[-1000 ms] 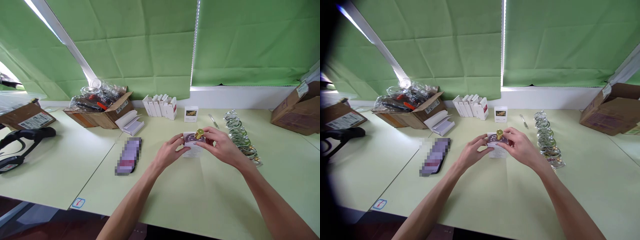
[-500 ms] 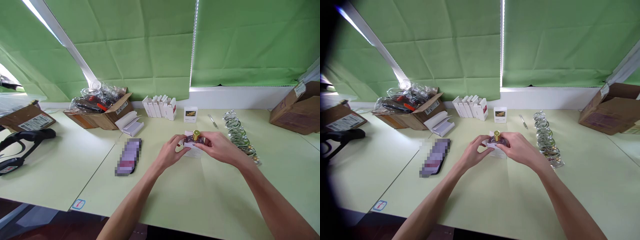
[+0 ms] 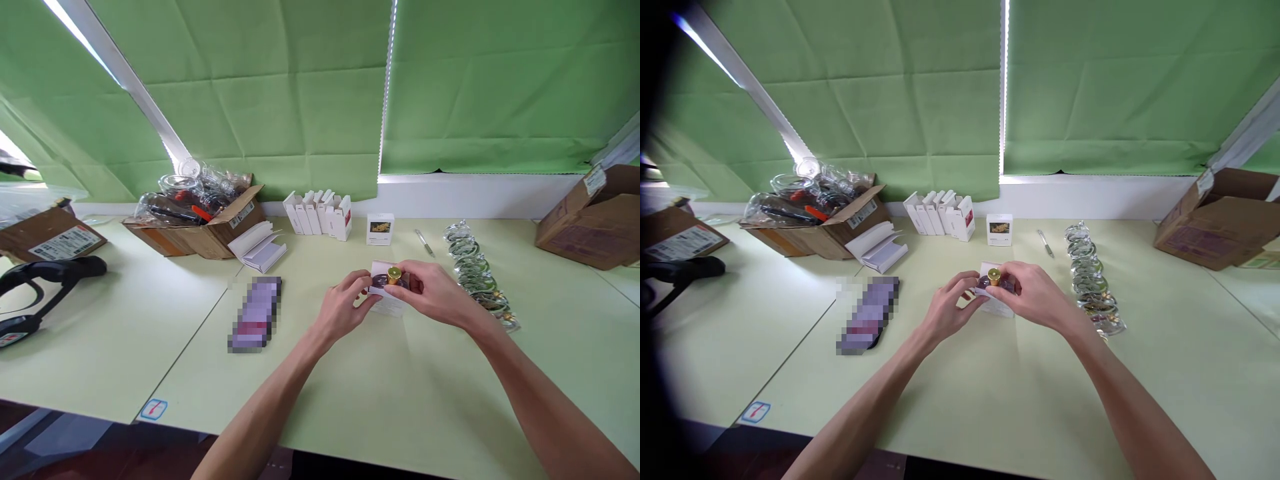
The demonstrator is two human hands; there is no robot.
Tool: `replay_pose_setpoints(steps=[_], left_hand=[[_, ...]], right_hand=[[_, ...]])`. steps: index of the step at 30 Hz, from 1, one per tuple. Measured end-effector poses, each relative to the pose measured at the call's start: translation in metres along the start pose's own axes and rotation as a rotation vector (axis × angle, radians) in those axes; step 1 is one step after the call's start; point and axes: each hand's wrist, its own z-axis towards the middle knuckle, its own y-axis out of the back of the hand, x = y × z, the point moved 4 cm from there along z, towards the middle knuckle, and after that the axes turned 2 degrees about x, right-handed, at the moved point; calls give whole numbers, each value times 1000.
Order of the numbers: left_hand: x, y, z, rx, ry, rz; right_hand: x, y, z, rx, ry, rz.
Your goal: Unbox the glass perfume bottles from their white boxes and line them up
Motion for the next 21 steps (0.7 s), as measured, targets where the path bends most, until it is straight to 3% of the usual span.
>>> replay_pose_setpoints(steps=[9, 16, 21], left_hand=[[-8, 2, 0, -42, -28, 55], [-11, 2, 1, -72, -113, 110], [-10, 1, 0, -64, -124, 126]], right_hand=[[14, 5, 2, -22, 46, -173], [15, 8, 4, 39, -94, -64], [17, 7, 6, 40, -22, -98]])
